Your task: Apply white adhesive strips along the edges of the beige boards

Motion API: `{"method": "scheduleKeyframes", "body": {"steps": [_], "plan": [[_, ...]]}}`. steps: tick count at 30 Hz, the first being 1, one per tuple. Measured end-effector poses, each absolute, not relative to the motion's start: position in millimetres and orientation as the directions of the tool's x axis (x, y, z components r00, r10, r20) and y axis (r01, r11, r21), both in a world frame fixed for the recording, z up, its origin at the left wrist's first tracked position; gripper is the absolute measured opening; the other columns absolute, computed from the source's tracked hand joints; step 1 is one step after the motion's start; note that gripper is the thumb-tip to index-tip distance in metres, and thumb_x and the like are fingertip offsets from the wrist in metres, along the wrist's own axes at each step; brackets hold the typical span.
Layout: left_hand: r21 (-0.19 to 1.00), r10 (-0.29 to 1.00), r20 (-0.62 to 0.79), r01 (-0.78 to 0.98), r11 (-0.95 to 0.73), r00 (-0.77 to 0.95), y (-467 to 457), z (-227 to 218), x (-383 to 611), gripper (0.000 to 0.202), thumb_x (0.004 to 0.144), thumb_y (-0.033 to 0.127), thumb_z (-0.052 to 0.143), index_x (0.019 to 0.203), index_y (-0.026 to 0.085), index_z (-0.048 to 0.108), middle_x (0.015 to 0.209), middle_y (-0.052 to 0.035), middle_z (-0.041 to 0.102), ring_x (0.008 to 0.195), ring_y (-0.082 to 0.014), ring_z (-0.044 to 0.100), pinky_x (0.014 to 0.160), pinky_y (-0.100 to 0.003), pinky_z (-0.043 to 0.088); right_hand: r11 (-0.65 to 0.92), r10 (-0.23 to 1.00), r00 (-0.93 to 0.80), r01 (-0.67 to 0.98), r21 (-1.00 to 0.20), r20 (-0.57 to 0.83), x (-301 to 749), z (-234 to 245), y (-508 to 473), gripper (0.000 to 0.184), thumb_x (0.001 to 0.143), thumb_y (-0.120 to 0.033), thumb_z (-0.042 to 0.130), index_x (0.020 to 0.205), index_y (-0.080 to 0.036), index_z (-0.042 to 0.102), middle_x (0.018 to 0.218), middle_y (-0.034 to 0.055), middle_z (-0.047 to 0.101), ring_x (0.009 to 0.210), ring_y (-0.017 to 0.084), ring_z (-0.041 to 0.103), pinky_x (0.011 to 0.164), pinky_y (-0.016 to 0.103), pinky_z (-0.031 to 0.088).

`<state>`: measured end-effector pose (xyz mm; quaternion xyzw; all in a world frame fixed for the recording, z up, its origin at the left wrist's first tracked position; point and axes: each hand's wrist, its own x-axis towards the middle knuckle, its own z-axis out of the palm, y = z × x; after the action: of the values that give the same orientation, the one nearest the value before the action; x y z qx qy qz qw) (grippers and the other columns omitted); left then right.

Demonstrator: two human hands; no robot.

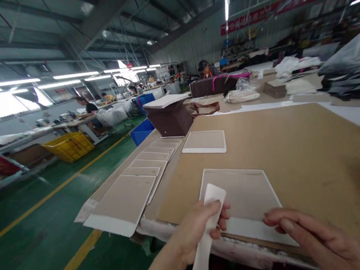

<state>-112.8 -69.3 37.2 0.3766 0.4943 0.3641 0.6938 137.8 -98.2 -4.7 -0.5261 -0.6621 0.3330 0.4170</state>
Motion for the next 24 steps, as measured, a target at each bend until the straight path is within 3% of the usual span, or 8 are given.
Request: {"method": "scheduleKeyframes", "body": {"steps": [6,10,14,18,21,24], "plan": [[0.87,0.888,-0.394,-0.215,0.443,0.238,-72.4,31.5,-87.9,0.039,0.07,0.048,0.072,0.079,0.01,0.066,0.068,-0.0026,0.061,0.053,-0.0096,0.055,0.051,-0.021,0.041,0.146,0.986,-0.117,0.262,-0.954,0.119,106.9,4.6,-86.6,0.032,0.089,-0.051,0.054,0.086,-0.027,0.073,0.085,0.0025,0.072,0.078,0.02,0.065,0.068,0.021,0.054],[0.862,0.896,-0.384,-0.261,0.434,0.223,-64.5,30.0,-82.2,0.039,0.067,0.047,0.076,0.078,0.01,0.07,0.068,-0.0044,0.065,0.055,-0.0123,0.059,0.056,-0.024,0.048,0.031,0.997,-0.075,0.103,-0.994,0.023,91.2,1.6,-80.8,0.029,0.086,-0.052,0.059,0.099,-0.029,0.071,0.092,0.0028,0.072,0.079,0.02,0.064,0.071,0.024,0.055],[0.862,0.909,-0.374,-0.293,0.414,0.185,-55.7,28.2,-78.1,0.036,0.067,0.042,0.078,0.084,0.01,0.074,0.073,-0.0071,0.07,0.059,-0.0125,0.061,0.059,-0.023,0.048,0.039,0.993,-0.114,-0.041,-0.998,0.043,78.9,7.4,-72.5,0.025,0.088,-0.047,0.06,0.104,-0.029,0.066,0.092,0.0021,0.07,0.082,0.018,0.064,0.075,0.022,0.054],[0.843,0.922,-0.349,-0.373,0.387,0.168,-50.0,23.0,-72.8,0.035,0.063,0.036,0.083,0.083,0.008,0.073,0.068,-0.0061,0.068,0.056,-0.0113,0.058,0.056,-0.021,0.045,0.032,0.988,-0.149,-0.128,-0.991,0.051,70.6,14.5,-61.1,0.021,0.089,-0.046,0.059,0.092,-0.026,0.064,0.075,0.0008,0.066,0.073,0.017,0.063,0.071,0.023,0.053],[0.816,0.929,-0.334,-0.443,0.371,0.162,-47.3,21.1,-67.3,0.035,0.058,0.033,0.086,0.076,0.008,0.071,0.058,-0.0021,0.061,0.05,-0.0078,0.05,0.051,-0.02,0.039,0.009,0.986,-0.166,-0.15,-0.989,0.034,68.3,17.0,-54.5,0.025,0.085,-0.047,0.064,0.082,-0.023,0.063,0.069,0.0007,0.065,0.068,0.017,0.062,0.068,0.024,0.052],[0.823,0.925,-0.352,-0.424,0.378,0.141,-46.8,23.6,-63.4,0.038,0.054,0.034,0.088,0.077,0.01,0.069,0.061,-0.0014,0.062,0.051,-0.0087,0.051,0.052,-0.021,0.041,-0.049,0.99,-0.134,-0.148,-0.988,-0.029,72.0,15.0,-50.3,0.032,0.081,-0.051,0.066,0.072,-0.021,0.063,0.063,0.0001,0.062,0.061,0.016,0.058,0.059,0.023,0.049]]}}
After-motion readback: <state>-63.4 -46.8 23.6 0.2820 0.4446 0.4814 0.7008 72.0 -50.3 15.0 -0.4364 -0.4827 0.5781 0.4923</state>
